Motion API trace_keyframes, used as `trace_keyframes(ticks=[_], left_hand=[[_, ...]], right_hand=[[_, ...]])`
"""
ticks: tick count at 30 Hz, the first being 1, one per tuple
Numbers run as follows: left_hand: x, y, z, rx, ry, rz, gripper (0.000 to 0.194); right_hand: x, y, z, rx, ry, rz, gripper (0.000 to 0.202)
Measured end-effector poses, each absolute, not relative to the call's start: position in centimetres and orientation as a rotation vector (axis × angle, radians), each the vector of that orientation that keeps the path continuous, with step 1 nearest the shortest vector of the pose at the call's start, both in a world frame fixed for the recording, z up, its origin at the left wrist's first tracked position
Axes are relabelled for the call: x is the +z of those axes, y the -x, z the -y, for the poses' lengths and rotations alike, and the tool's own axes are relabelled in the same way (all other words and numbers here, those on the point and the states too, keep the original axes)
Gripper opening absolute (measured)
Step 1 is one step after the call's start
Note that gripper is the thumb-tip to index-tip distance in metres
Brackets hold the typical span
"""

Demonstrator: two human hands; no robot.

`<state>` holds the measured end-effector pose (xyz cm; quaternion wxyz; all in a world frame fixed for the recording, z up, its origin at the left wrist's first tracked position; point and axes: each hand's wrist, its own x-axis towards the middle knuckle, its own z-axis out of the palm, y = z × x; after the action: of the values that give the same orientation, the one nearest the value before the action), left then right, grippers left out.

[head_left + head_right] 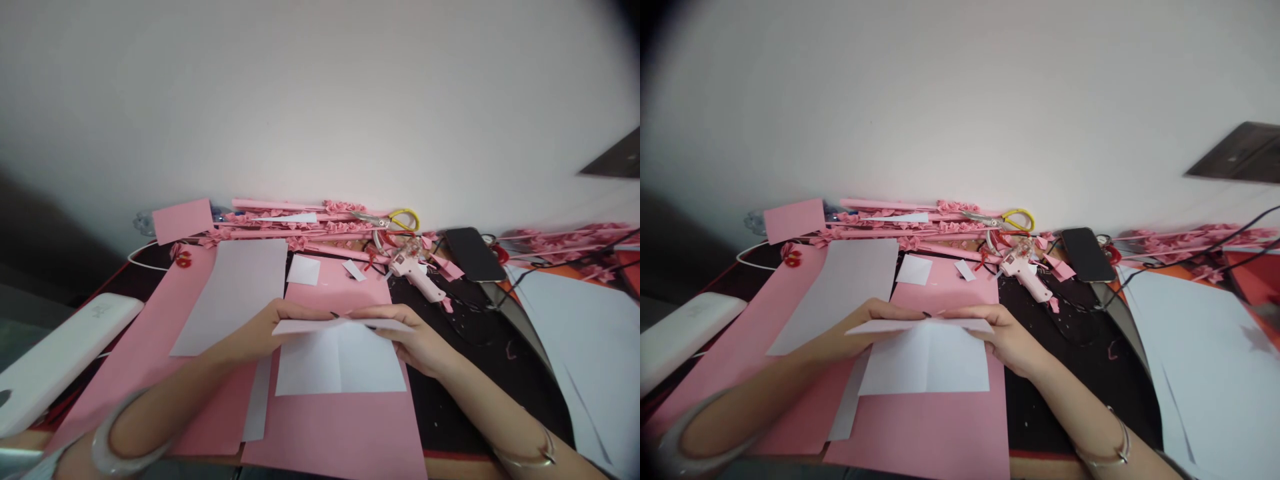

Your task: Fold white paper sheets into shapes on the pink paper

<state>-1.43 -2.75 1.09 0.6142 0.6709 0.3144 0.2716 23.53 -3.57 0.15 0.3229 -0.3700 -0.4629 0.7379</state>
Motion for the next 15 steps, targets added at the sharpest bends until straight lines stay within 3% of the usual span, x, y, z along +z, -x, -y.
trace_keyframes(ticks=[5,9,13,15], left_hand=[[0.9,1.5,2.4,0.633,-1.150,-0.723,0.018],[1.0,1.6,2.4,0.676,-1.119,-0.631,0.039],[0.9,1.6,2.5,0.690,-1.058,-0.669,0.044],[0.6,1.6,2.5,0.682,-1.046,-0.689,0.045]], right_hand=[[1.1,-23.7,3.4,1.980,0.902,1.088,0.023],[1.2,-24.0,3.5,2.085,0.825,1.070,0.038],[0.3,-23.7,3.5,1.897,0.942,1.208,0.018],[0.0,-23.5,3.4,1.854,0.970,1.259,0.025]])
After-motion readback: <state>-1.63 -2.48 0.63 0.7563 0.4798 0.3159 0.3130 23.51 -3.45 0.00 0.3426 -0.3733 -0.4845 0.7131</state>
